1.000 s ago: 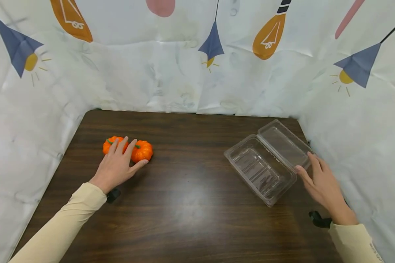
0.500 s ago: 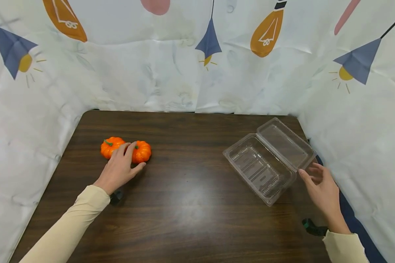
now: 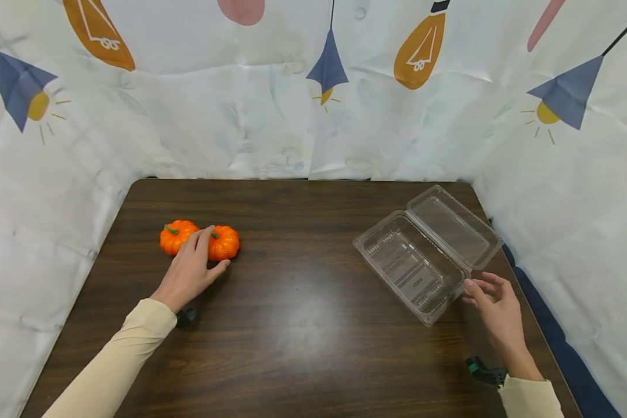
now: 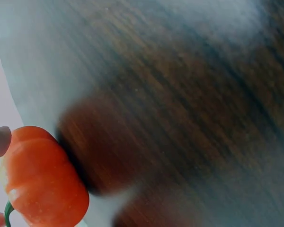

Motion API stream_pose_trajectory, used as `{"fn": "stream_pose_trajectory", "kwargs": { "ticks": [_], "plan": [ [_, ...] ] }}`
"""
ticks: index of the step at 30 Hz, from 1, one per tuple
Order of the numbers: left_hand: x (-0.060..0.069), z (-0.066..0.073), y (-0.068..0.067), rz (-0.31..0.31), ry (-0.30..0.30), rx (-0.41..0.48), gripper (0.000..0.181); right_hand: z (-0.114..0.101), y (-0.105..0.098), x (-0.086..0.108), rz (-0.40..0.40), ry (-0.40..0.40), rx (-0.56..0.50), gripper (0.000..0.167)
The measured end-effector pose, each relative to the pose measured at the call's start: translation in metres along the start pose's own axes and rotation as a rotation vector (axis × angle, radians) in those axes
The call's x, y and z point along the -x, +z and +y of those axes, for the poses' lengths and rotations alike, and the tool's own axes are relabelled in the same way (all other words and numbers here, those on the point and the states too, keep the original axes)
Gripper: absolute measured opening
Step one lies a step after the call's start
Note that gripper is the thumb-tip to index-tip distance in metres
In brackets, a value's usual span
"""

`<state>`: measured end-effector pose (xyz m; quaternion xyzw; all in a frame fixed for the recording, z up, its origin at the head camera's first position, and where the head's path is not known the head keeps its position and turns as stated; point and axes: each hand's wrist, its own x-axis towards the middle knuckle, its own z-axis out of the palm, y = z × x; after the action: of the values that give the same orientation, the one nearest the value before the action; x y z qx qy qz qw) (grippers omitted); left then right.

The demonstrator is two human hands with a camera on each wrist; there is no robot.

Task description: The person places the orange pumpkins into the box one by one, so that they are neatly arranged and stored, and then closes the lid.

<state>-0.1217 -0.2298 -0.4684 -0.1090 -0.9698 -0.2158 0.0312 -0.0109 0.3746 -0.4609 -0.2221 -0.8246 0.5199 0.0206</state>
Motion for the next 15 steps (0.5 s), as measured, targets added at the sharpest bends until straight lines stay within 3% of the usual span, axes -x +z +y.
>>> {"fn": "stream_pose_trajectory", "kwargs": {
  "ticks": [6,15],
  "plan": [
    [-0.002,-0.002,0.004,0.031,-0.009,0.001,0.087,0.004,0.013,0.004,-0.034,0.047,-0.29,0.05],
    [-0.007,0.0,0.009,0.095,-0.015,0.01,0.086,0.006,0.025,0.008,-0.058,0.113,-0.473,0.04]
  ]
}}
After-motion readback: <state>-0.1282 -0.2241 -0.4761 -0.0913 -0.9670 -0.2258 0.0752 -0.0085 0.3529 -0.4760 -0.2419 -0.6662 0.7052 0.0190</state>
